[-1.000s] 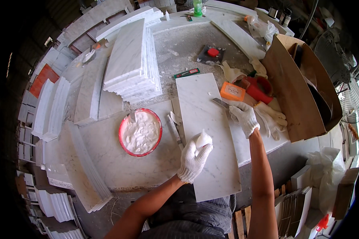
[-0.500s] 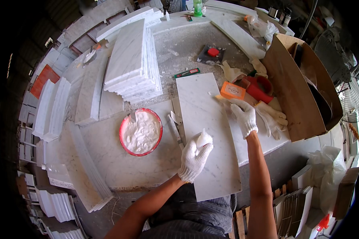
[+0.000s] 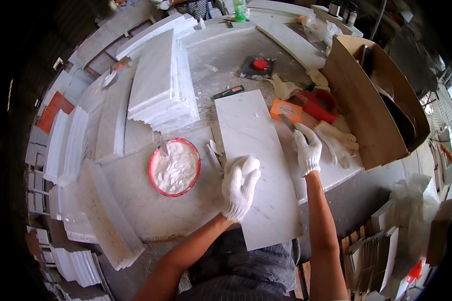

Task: The person applies a white paste from a red bowl onto a rectangular white tile using a metal putty knife, spreading it into surface imperfections. The person repeatedly scoops paste and smooths it over the tile surface, then flips the tile to work on the other side.

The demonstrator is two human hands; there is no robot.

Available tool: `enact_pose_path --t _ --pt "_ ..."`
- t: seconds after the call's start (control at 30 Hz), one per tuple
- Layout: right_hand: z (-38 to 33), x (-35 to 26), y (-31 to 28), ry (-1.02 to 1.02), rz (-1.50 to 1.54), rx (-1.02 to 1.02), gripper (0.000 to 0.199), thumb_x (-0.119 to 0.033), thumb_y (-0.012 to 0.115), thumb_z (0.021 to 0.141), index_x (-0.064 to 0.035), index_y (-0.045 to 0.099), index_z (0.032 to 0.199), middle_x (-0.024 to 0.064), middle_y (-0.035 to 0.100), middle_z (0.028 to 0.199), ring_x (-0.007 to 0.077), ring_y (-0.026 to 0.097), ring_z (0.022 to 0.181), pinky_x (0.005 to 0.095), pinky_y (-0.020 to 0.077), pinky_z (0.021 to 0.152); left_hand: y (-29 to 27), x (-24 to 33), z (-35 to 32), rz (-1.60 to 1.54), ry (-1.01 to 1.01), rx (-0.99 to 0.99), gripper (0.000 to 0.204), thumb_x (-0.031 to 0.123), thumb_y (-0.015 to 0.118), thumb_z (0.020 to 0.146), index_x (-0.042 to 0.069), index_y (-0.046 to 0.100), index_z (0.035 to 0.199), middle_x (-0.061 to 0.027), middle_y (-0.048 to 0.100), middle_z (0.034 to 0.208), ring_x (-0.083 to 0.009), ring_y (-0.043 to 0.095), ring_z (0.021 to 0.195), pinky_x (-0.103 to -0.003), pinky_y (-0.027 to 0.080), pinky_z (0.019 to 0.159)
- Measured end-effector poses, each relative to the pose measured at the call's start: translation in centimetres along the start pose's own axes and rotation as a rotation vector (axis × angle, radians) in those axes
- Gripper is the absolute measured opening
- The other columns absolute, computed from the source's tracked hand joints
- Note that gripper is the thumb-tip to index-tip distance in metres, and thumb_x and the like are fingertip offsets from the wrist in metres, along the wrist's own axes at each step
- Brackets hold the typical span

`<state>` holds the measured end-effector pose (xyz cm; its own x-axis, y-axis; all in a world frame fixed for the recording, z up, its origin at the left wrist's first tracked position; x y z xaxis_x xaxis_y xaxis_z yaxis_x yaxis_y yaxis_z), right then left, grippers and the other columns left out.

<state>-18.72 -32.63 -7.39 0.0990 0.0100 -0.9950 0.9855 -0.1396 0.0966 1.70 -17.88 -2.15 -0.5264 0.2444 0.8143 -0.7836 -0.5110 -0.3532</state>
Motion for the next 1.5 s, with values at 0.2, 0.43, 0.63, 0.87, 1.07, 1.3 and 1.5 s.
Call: enact_pose_path --t 0.2,0.43,0.63,0.87,1.07,1.3,1.5 --pt "-0.9 0.1 -0.1 -0.059 -0.029 -0.035 0.026 -0.007 0.065 0.093 0.0002 0.069 0.118 0.0000 0.061 0.080 0.0057 0.052 0.064 0.0225 0.0443 0.059 1.3 -1.5 5.5 0.176 0.017 0.011 0.033 0.014 0.071 0.090 0.003 0.061 0.120 -0.0119 0.064 0.110 -0.0249 0.063 0.103 -0.038 0.049 0.091" --pt "-0.5 0.5 -1.0 -0.062 0.092 -0.005 0.027 -0.008 0.066 0.093 0.0018 0.068 0.118 0.0015 0.062 0.081 0.0065 0.053 0.064 0.0234 0.0452 0.059 2.8 -2.6 9.7 0.619 0.272 -0.021 0.036 0.022 0.070 0.089 0.016 0.062 0.124 -0.0077 0.065 0.106 -0.0310 0.061 0.099 -0.044 0.050 0.084" --pt "0.1 1.4 -2.2 -0.027 0.242 0.032 0.032 -0.010 0.064 0.095 0.0034 0.064 0.124 0.0012 0.063 0.083 0.0067 0.055 0.066 0.0220 0.0456 0.060 3.9 -3.5 9.9 0.754 0.370 -0.094 0.034 0.021 0.067 0.088 0.018 0.062 0.122 -0.0065 0.064 0.108 -0.0297 0.061 0.099 -0.044 0.048 0.088" --pt "0.8 2.7 -3.3 0.014 0.432 0.051 0.034 -0.013 0.062 0.098 0.0027 0.060 0.128 0.0008 0.059 0.086 0.0073 0.051 0.069 0.0212 0.0405 0.058 4.8 -3.5 10.0 0.936 0.351 -0.144 0.037 0.020 0.067 0.088 0.019 0.061 0.124 -0.0036 0.064 0.113 -0.0283 0.060 0.103 -0.043 0.049 0.089" --pt "0.6 2.6 -3.2 0.019 0.482 0.064 0.033 -0.012 0.062 0.098 0.0023 0.060 0.127 0.0008 0.059 0.084 0.0072 0.051 0.066 0.0201 0.0392 0.057 5.1 -3.5 9.7 1.072 0.399 -0.093 0.031 0.019 0.050 0.092 0.024 0.058 0.122 0.0009 0.062 0.107 -0.0218 0.061 0.102 -0.043 0.047 0.089" --pt "1.0 3.6 -3.5 0.004 0.522 0.035 0.037 -0.013 0.063 0.098 0.0035 0.059 0.130 0.0014 0.063 0.088 0.0073 0.055 0.067 0.0211 0.0438 0.059 5.6 -3.2 10.0 1.048 0.409 -0.170 0.029 0.020 0.051 0.091 0.021 0.059 0.119 -0.0018 0.062 0.103 -0.0240 0.061 0.102 -0.044 0.048 0.087" --pt "0.8 3.3 -3.5 0.006 0.469 0.055 0.037 -0.013 0.063 0.098 0.0034 0.059 0.130 0.0009 0.063 0.087 0.0065 0.055 0.067 0.0204 0.0437 0.059 5.8 -3.0 9.8 1.044 0.454 -0.159 0.028 0.019 0.052 0.090 0.020 0.060 0.117 -0.0017 0.062 0.101 -0.0247 0.061 0.101 -0.044 0.048 0.088"
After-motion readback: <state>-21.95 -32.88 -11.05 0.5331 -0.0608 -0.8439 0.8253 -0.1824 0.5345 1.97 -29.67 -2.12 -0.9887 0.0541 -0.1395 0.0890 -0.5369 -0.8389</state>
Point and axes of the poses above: each hand's wrist, its own z-axis towards the middle knuckle, its own y-axis out of the palm, x = y × z, the point moved 7 cm from there along z, towards the middle knuckle
